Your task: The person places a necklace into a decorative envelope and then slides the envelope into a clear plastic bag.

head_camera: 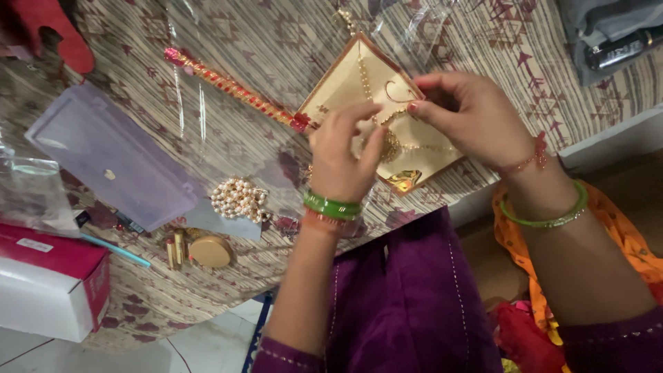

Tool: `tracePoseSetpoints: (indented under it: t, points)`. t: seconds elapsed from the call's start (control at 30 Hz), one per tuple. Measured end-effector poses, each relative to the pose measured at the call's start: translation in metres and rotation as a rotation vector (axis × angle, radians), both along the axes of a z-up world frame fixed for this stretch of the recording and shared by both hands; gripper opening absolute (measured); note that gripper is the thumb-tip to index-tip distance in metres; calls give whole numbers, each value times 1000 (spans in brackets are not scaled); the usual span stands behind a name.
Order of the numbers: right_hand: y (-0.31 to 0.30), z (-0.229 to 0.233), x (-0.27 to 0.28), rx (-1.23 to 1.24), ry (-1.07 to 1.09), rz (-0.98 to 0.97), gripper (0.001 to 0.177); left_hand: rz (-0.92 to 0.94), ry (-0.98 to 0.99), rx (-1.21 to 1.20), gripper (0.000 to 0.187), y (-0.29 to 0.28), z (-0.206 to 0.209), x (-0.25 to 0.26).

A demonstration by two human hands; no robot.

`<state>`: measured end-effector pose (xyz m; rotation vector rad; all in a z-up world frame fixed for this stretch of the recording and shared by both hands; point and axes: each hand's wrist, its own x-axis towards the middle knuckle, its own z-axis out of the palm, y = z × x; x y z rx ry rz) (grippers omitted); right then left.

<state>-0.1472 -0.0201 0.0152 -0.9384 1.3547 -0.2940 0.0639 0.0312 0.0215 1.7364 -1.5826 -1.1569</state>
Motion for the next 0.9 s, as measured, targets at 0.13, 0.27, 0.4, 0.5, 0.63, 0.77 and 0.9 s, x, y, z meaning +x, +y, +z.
tracePoseSetpoints:
  t: [0.13,0.27,0.4,0.5,0.63,0.77,0.9]
  points:
    - [2,10,0,-5,55,40,30,222,7,15,29,35,4,11]
    - [6,28,1,-32,55,47,30,403,124,110,40,70,10,12]
    - [10,64,-1,-56,141,80,29,598,417,233,52,82,3,3]
    - [18,104,-4,-136,180,31,26,609,533,195,53,82,7,-5]
    - [30,164,-15,-209,206,25,25,515,845,206,66,72,20,-14]
    - [41,225,-15,-174,162,-84,25,329,1054,208,65,68,58,-29]
    - [53,321,-1,-338,271,-24,24,114,660,423,45,70,116,-32]
